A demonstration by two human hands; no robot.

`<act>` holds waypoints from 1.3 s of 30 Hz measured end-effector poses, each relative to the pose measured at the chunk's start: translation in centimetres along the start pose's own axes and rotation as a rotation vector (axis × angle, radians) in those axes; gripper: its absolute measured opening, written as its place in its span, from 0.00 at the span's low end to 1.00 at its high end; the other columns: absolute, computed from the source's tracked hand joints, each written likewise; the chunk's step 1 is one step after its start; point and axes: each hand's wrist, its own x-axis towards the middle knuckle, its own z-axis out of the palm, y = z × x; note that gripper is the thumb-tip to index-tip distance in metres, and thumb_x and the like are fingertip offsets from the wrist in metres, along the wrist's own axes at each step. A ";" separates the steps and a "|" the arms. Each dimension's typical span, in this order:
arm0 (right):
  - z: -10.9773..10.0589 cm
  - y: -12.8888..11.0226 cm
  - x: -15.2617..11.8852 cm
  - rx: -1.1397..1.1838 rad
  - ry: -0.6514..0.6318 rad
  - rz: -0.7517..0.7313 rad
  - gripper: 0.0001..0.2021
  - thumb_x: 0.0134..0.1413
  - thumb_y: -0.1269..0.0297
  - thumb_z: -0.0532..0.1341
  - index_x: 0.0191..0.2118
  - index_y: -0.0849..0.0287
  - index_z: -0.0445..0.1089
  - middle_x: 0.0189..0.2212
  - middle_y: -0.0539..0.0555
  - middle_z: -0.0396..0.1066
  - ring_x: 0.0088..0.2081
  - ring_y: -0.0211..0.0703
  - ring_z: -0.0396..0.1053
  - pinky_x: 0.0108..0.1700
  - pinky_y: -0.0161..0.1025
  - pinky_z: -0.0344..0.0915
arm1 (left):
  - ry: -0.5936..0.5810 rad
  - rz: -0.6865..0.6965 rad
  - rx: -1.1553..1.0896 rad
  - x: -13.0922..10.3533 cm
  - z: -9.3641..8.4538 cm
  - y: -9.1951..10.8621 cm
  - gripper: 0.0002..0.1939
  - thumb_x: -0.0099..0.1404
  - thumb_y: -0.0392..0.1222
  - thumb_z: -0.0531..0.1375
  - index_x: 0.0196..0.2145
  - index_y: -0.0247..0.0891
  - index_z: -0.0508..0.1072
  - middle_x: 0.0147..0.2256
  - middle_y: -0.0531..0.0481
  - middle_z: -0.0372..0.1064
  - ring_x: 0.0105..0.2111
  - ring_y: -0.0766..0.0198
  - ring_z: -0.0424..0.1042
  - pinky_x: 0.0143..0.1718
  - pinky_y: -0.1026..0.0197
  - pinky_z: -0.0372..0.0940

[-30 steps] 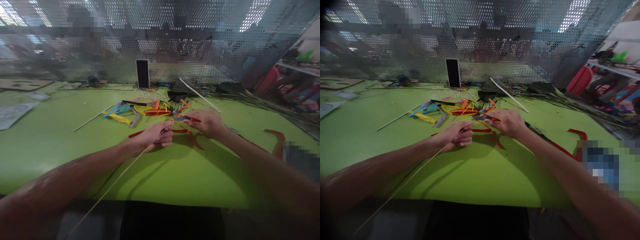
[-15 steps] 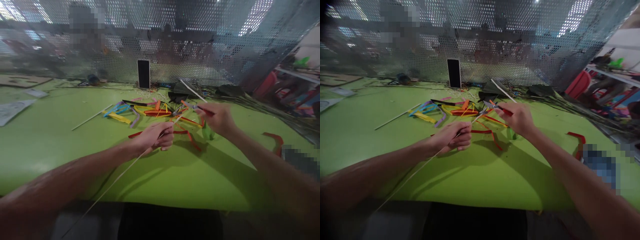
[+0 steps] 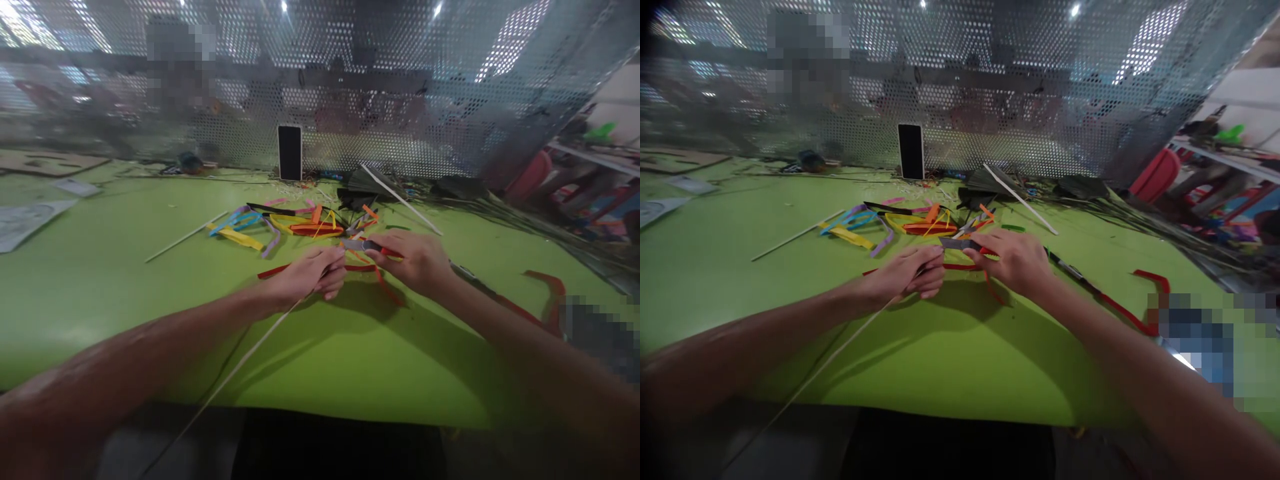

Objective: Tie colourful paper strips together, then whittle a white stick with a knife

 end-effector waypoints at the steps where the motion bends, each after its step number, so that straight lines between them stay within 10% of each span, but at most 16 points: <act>1: 0.1 0.0 0.0 -0.005 -0.006 0.007 0.23 0.69 0.48 0.53 0.51 0.56 0.78 0.43 0.58 0.80 0.39 0.46 0.77 0.34 0.38 0.66 | 0.006 -0.004 0.012 0.0 0.0 0.0 0.20 0.76 0.40 0.44 0.24 0.40 0.55 0.13 0.61 0.47 0.13 0.72 0.46 0.20 0.68 0.57; 16: 0.6 0.5 0.0 -0.066 -0.038 0.049 0.27 0.68 0.42 0.50 0.51 0.55 0.79 0.44 0.56 0.81 0.38 0.46 0.76 0.28 0.37 0.59 | 0.067 -0.029 0.070 0.2 -0.4 -0.5 0.21 0.76 0.43 0.45 0.24 0.40 0.53 0.14 0.61 0.46 0.14 0.72 0.46 0.20 0.68 0.56; 25: -0.1 7.2 0.3 -0.025 0.239 0.307 0.24 0.66 0.42 0.54 0.43 0.54 0.81 0.31 0.56 0.80 0.27 0.47 0.73 0.27 0.41 0.62 | -0.089 0.081 0.197 -0.4 0.1 -0.1 0.20 0.75 0.44 0.47 0.24 0.41 0.56 0.16 0.60 0.49 0.15 0.71 0.50 0.22 0.66 0.60; 33: -0.4 -0.1 0.4 0.140 0.023 0.089 0.20 0.67 0.48 0.55 0.48 0.53 0.79 0.39 0.57 0.81 0.38 0.50 0.77 0.36 0.43 0.69 | -0.024 0.081 0.226 0.3 -0.5 -0.8 0.22 0.76 0.46 0.47 0.22 0.40 0.58 0.15 0.60 0.50 0.15 0.71 0.52 0.23 0.65 0.61; 39: 0.5 -0.1 0.0 0.034 0.011 0.003 0.23 0.69 0.48 0.53 0.48 0.59 0.79 0.40 0.59 0.81 0.37 0.47 0.77 0.35 0.40 0.67 | -0.007 0.025 0.135 0.3 -0.4 -0.7 0.20 0.75 0.43 0.47 0.24 0.40 0.56 0.15 0.61 0.48 0.14 0.72 0.49 0.21 0.66 0.58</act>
